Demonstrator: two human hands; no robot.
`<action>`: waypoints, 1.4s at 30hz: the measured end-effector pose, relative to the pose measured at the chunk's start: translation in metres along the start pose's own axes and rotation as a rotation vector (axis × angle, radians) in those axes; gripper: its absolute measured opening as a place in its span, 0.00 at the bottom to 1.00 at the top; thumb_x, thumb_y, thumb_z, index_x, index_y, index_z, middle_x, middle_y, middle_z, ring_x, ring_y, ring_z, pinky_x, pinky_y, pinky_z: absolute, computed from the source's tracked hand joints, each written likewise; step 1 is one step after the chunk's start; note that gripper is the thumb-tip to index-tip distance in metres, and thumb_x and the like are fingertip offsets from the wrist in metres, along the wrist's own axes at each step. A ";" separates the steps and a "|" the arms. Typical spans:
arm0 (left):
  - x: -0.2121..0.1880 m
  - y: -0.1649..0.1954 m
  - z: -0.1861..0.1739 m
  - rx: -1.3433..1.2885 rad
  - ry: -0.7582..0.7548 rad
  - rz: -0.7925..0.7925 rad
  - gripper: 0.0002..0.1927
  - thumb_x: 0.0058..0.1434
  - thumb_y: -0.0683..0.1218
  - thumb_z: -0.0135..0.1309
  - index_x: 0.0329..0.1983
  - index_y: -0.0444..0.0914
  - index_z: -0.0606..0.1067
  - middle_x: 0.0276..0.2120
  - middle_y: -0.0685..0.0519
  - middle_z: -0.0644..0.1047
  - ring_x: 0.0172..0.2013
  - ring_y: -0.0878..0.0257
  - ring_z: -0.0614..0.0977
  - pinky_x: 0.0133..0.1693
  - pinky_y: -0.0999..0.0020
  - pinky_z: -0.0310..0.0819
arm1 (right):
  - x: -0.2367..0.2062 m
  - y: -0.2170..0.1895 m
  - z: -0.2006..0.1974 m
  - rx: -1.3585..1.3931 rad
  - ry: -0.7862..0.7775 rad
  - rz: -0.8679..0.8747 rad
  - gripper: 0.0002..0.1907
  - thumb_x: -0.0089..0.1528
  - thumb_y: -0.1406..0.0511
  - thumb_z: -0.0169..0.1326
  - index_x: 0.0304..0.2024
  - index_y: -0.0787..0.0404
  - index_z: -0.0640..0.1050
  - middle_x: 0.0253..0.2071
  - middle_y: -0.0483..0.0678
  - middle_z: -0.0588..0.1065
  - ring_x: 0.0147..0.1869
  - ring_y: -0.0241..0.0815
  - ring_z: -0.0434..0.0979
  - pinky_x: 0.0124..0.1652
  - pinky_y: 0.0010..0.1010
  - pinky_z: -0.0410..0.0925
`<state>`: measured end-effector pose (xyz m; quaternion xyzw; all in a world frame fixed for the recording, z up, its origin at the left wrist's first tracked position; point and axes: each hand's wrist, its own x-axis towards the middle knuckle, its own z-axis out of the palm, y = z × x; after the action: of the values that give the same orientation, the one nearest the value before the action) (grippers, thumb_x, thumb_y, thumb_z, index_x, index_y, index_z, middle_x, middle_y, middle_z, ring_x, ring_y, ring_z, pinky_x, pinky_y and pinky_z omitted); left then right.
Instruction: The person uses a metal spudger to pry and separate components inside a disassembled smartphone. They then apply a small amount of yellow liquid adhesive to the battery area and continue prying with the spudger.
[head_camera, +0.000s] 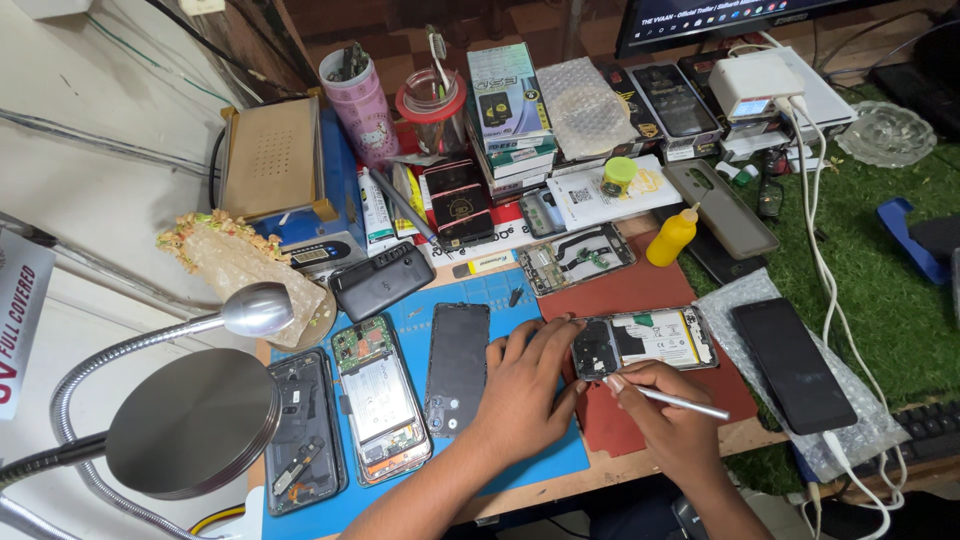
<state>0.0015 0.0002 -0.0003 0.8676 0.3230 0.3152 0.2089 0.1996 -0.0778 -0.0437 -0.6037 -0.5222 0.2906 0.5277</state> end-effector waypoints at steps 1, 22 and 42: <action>0.000 0.000 0.000 0.001 0.002 0.002 0.37 0.56 0.45 0.61 0.69 0.37 0.62 0.65 0.43 0.70 0.60 0.47 0.70 0.55 0.50 0.57 | 0.000 0.000 0.000 -0.012 0.001 0.003 0.04 0.60 0.71 0.60 0.36 0.69 0.82 0.31 0.49 0.82 0.33 0.32 0.79 0.33 0.24 0.71; 0.000 0.001 -0.001 0.008 -0.010 -0.010 0.37 0.56 0.46 0.61 0.69 0.37 0.62 0.66 0.44 0.70 0.61 0.47 0.69 0.56 0.50 0.56 | 0.000 0.001 0.000 0.046 -0.009 0.039 0.04 0.60 0.72 0.59 0.36 0.70 0.81 0.32 0.49 0.81 0.33 0.32 0.79 0.34 0.25 0.72; 0.000 0.001 -0.001 0.010 -0.018 -0.016 0.38 0.56 0.46 0.61 0.69 0.37 0.62 0.65 0.44 0.70 0.61 0.47 0.69 0.56 0.50 0.56 | -0.001 0.003 0.000 0.066 -0.002 0.044 0.05 0.61 0.72 0.59 0.37 0.70 0.81 0.32 0.50 0.81 0.34 0.32 0.80 0.33 0.24 0.72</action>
<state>0.0012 -0.0004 0.0003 0.8687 0.3299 0.3042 0.2098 0.2002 -0.0783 -0.0472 -0.5969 -0.4996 0.3199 0.5402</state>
